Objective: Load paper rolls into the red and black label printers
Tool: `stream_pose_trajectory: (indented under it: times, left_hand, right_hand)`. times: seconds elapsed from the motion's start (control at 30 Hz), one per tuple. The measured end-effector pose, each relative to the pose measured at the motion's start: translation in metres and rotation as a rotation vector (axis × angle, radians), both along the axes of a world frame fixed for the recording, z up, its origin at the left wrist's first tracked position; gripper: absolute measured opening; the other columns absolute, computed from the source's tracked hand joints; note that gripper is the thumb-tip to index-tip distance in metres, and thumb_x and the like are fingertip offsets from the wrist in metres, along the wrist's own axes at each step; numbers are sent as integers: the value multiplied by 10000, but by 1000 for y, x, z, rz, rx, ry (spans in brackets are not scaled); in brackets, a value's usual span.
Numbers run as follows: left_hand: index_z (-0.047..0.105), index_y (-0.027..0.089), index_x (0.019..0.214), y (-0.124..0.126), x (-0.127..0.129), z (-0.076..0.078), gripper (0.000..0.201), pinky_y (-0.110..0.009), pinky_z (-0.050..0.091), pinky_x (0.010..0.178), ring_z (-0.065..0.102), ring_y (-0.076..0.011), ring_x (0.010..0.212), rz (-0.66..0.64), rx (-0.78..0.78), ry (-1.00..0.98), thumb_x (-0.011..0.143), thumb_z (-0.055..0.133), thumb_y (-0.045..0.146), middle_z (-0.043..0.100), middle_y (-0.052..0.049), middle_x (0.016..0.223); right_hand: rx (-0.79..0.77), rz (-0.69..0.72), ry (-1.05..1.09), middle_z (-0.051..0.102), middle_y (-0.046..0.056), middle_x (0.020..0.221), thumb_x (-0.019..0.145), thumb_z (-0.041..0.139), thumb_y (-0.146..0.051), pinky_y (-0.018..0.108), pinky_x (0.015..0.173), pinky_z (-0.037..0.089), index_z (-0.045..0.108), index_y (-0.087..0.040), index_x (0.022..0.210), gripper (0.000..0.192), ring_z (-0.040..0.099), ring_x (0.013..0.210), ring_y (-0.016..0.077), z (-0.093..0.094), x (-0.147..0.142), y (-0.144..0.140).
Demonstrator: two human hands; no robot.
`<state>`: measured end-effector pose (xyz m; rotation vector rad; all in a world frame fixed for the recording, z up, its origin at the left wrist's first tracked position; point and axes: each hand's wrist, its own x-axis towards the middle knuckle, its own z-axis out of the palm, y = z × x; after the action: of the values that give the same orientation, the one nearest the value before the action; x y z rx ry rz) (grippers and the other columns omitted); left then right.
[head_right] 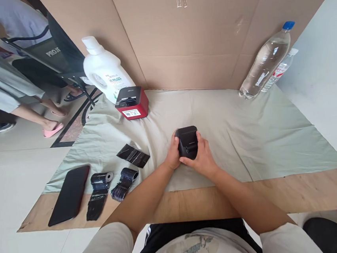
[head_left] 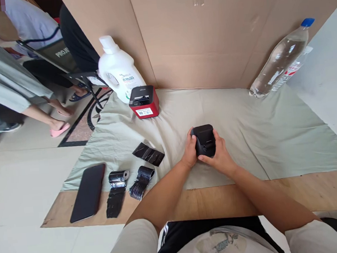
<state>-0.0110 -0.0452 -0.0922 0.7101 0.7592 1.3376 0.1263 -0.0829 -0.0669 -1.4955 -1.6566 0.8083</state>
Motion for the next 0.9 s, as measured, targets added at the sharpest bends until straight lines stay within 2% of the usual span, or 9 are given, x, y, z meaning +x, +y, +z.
stream_pose_trajectory:
  times: [0.1,0.17,0.27,0.33,0.5,0.7,0.9]
  left_hand:
    - [552,271,1318,2,-1,1,613,-415,350,1169,487,-256,1356,64,3,-22,852,589,668,596,-48,1383]
    - [536,276,1345,1,0,4,632,-420,368,1157,508,-255,1341,27,-19,-41,845,610,657,605,-50,1380]
    - [469,298,1427,-2,1,8,709,-429,362,1164,508,-255,1352,-76,-77,-51,826,668,617,591,-58,1414]
    - [450,314,1454,-2,0,9,738,-434,341,1181,488,-255,1376,-139,-98,-55,815,701,585,569,-54,1448]
    - [452,324,1469,0,-4,6,787,-445,326,1193,475,-266,1394,-229,-89,-41,776,766,527,541,-47,1483]
    - [437,269,1489,1,0,4,824,-442,344,1181,488,-282,1383,-161,-56,-20,780,754,543,598,-81,1423]
    - [459,252,1469,2,2,3,806,-432,337,1179,500,-279,1370,-130,-47,1,778,752,544,593,-92,1425]
  right_hand:
    - [-66,-33,255,517,206,1343,767,602,-736,533,981,507,233,-188,1535,1013,565,1212,324,-6,4,4]
    - [-99,-45,358,559,197,1311,807,531,-748,512,989,507,324,-171,1489,917,589,1183,307,-9,8,9]
    - [-82,-44,361,580,180,1330,835,503,-737,519,1073,445,453,-171,1402,802,567,1231,307,-15,12,14]
    - [-73,-48,354,596,170,1326,849,496,-727,527,1094,426,485,-177,1376,762,565,1240,308,-18,14,14]
    - [-91,-53,417,606,139,1343,898,482,-674,510,1100,435,475,-211,1402,685,572,1247,291,-21,18,9]
    - [3,-83,410,564,172,1386,888,449,-719,531,1130,401,405,-182,1463,788,542,1280,306,-24,12,7]
    - [-8,-54,476,522,144,1447,899,510,-616,509,1172,357,379,-204,1472,717,487,1346,281,-29,13,8]
